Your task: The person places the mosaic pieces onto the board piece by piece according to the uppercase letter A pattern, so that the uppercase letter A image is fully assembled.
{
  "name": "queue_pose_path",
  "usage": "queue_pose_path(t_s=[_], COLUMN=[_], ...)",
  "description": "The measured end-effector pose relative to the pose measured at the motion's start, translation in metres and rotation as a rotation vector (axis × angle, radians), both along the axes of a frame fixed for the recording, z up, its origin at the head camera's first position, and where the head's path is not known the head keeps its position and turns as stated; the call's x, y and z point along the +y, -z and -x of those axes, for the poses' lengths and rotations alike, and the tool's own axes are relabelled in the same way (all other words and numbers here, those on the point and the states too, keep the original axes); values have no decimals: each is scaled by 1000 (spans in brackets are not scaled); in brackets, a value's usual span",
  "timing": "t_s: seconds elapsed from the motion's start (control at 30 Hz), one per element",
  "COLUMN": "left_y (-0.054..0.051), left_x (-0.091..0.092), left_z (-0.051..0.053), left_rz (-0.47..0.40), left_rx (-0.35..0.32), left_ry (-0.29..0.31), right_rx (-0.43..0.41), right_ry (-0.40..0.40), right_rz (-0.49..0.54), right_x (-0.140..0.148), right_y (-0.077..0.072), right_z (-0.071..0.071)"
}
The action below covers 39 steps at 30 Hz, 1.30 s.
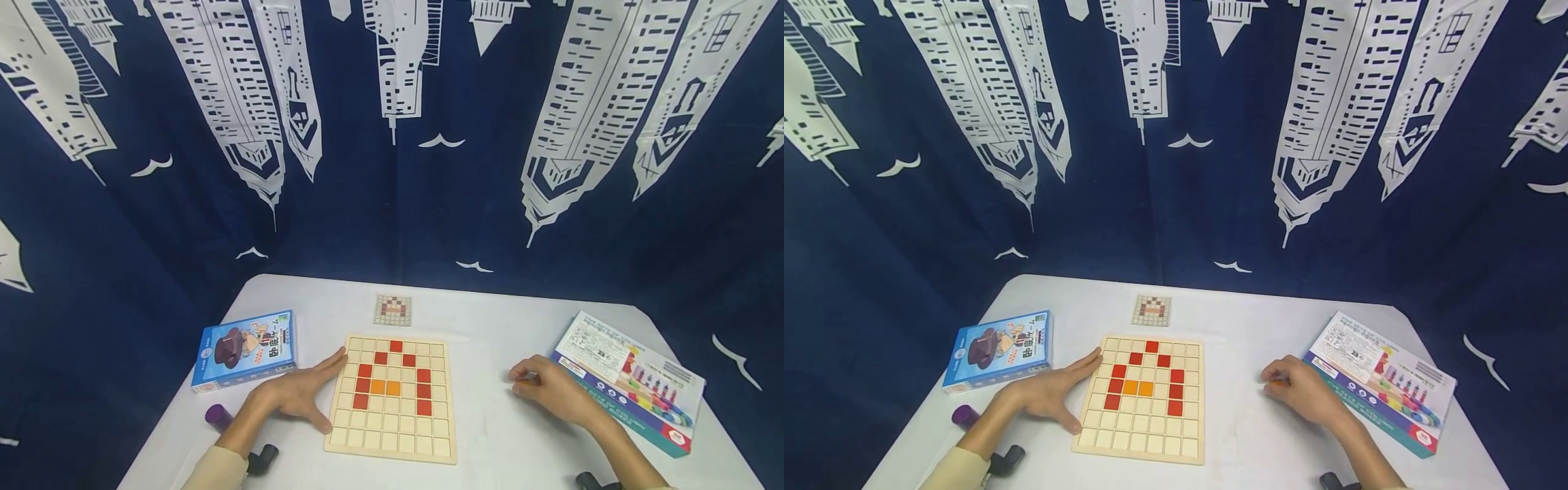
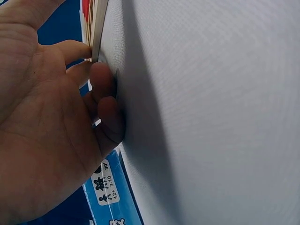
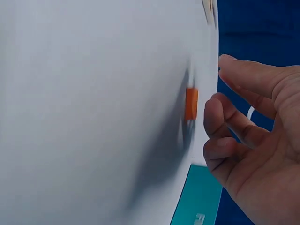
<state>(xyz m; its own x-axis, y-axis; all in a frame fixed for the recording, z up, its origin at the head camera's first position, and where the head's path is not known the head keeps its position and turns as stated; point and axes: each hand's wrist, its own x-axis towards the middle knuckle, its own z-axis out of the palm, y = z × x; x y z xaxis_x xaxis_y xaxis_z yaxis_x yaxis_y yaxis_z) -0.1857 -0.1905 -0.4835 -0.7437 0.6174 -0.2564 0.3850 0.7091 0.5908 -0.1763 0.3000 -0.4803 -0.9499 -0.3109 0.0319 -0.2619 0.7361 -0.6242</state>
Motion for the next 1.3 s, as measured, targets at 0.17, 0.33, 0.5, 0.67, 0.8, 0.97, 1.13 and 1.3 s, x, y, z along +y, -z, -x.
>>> queue_pose_path(t_s=[0.17, 0.33, 0.5, 0.67, 0.8, 0.97, 1.13, 1.3], left_y=[1, 1, 1, 1, 1, 3, 3, 3], left_x=[0, 0, -1, 0, 0, 0, -1, -1], left_z=[1, 0, -1, -1, 0, 1, 1, 1], left_rz=[-2, 3, -10, 0, 14, 8, 18, 22], left_rx=[0, 11, 14, 12, 12, 7, 11, 6], left_ry=[-1, 6, 12, 7, 0, 1, 3, -3], right_rx=[0, 4, 8, -7, -2, 3, 13, 41], right_ry=[10, -10, -5, 10, -1, -15, -30, -42], right_rz=[-54, -113, -128, -126, -119, -91, -74, -63], right_x=[14, 18, 18, 16, 14, 12, 9, 3], right_y=[3, 3, 6, 8, 9, 9, 9, 8], right_z=[-2, -3, -2, -1, 0, 0, -1, -1])
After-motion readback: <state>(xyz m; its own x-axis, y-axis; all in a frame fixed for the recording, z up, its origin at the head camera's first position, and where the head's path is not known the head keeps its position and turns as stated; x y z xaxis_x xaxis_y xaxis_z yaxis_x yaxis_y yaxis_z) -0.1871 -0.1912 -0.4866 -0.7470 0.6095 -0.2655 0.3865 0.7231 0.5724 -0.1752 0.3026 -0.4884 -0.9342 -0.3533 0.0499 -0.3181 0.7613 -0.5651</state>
